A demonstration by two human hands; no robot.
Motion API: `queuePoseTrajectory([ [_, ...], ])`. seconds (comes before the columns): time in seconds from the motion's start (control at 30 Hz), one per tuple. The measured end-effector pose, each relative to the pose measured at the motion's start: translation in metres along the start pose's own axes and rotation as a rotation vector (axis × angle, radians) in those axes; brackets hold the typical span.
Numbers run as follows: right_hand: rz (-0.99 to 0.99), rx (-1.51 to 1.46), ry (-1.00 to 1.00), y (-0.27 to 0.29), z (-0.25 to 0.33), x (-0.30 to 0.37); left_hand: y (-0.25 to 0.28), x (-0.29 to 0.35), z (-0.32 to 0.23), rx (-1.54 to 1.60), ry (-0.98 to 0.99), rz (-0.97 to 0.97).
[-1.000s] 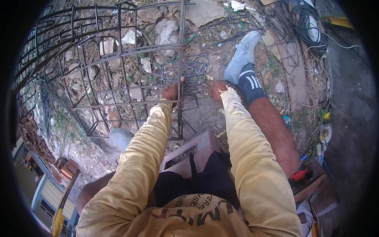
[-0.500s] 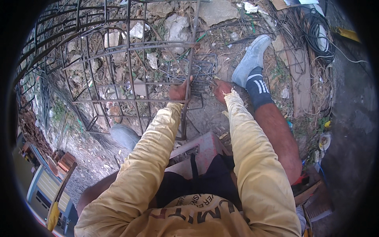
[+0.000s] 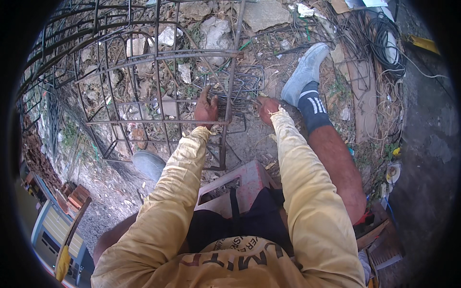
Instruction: The person sits on the ground and ties wire around intersecting rebar rods to assemble a rebar cage. They repeatedly wrap and twist wire to secure the joints of the vertical and horizontal rebar members.
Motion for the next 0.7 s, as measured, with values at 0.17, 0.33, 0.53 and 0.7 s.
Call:
queuePoseTrajectory([
  [0.17, -0.023, 0.114, 0.128, 0.004, 0.015, -0.017, -0.017, -0.015, 0.006, -0.249, 0.126, 0.305],
  [0.33, 0.042, 0.074, 0.101, 0.012, 0.023, -0.015, -0.009, -0.017, 0.004, -0.340, 0.076, 0.244],
  [0.53, 0.045, -0.046, 0.068, 0.009, 0.020, -0.009, -0.009, -0.018, 0.003, -0.333, 0.070, 0.290],
  [0.7, 0.095, -0.023, 0.061, 0.007, 0.019, -0.009, 0.004, -0.012, -0.010, -0.234, -0.080, 0.085],
])
Point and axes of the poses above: each hand's wrist, its own x-axis away from the middle knuckle, its own y-axis out of the back of the hand, z = x × y, the point moved 10 cm from there along -x, towards the middle knuckle, and after that the axes turned 11 degrees about x, right-handed, at the moved point
